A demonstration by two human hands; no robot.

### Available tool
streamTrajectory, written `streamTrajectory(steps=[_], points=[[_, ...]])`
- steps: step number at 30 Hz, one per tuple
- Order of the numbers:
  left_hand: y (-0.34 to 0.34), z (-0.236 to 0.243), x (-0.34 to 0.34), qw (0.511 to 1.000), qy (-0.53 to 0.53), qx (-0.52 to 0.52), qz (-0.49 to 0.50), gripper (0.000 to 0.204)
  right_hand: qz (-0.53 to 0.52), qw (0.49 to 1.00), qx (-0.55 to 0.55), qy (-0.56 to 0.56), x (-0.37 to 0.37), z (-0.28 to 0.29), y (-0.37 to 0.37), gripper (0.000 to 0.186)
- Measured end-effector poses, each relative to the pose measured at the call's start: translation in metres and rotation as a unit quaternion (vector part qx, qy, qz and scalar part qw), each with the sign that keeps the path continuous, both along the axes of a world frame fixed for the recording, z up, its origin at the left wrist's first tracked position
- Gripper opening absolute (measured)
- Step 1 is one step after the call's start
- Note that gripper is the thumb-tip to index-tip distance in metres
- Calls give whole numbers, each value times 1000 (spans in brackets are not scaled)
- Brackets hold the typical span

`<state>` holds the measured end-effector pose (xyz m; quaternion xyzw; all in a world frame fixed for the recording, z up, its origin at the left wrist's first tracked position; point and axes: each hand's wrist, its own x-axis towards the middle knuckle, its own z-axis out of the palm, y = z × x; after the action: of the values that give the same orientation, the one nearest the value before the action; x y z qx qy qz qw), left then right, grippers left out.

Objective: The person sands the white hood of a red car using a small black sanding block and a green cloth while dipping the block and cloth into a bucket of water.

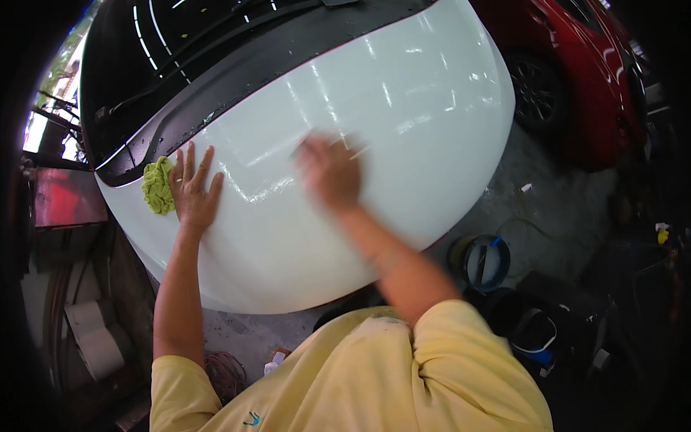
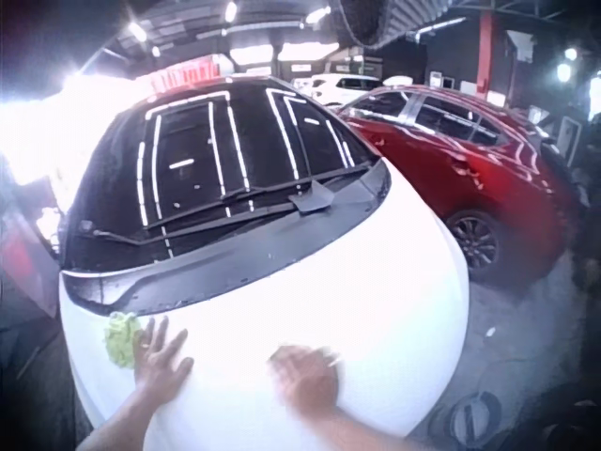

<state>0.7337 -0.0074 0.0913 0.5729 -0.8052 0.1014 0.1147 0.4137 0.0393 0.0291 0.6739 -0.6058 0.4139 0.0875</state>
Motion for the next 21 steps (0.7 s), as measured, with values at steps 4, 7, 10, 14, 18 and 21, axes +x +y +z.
streamTrajectory(steps=[4,7,10,14,18,21], points=[[6,-14,21,1000,-23,-5,4,61,128,988,81,13,23,-17,56,29],[6,-11,21,1000,-13,-11,-8,62,-11,999,6,35,-99,-19,7,35],[-1,-11,3,1000,-13,-12,-13,64,-246,967,60,-37,-225,31,-55,35],[7,-6,23,999,-35,-8,16,70,-223,954,179,-94,-59,16,-14,48],[-3,-16,11,999,-36,6,-21,78,133,989,59,9,83,-24,115,23],[6,-14,25,999,-34,-4,-18,84,115,988,-65,79,-46,-28,52,16]])
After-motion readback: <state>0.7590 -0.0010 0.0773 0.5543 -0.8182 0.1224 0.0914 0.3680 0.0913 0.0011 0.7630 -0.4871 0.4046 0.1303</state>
